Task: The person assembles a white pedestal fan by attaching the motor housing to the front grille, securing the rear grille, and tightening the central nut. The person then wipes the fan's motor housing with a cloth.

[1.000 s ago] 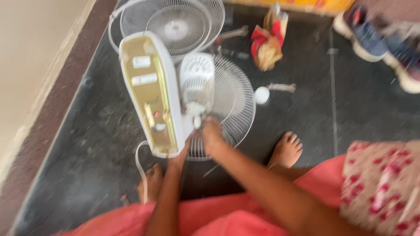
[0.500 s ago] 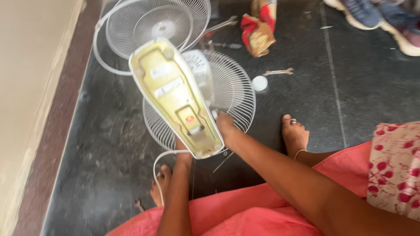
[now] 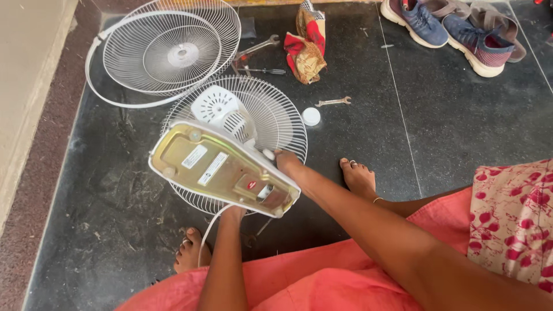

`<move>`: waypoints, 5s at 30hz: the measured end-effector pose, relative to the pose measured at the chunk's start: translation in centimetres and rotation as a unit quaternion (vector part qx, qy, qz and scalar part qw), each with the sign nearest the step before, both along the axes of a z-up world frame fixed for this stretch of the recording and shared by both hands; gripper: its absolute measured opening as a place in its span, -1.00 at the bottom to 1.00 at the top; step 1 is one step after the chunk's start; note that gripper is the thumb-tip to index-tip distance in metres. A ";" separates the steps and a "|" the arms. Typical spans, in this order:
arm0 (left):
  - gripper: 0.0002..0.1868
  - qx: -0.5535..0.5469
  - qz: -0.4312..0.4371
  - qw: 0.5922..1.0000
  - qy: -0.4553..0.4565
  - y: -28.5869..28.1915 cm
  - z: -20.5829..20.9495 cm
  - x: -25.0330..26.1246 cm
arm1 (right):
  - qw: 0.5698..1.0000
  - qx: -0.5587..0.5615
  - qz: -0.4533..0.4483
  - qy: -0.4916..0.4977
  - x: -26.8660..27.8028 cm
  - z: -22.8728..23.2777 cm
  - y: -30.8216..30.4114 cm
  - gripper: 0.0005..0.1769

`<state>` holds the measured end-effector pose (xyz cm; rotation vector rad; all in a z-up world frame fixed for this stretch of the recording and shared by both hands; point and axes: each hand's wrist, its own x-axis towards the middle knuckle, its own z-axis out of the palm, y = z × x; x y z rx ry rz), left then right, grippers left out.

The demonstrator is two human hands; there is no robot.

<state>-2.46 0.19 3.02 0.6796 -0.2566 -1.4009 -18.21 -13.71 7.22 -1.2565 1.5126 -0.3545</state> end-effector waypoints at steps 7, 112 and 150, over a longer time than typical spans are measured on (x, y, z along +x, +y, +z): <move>-0.46 0.077 0.051 0.993 0.077 -1.0 2.3 0.5 | 0.977 -0.188 0.060 0.083 0.5 0.1 -1.8 -0.58; -0.30 0.050 0.006 0.958 -0.281 0.1 28.0 1.5 | 0.937 -0.268 0.096 -0.201 1.0 25.4 -3.4 -0.90; -0.72 0.149 0.127 0.978 -0.076 -1.3 27.9 4.1 | 0.776 -0.599 0.195 0.041 7.5 30.4 9.2 -0.65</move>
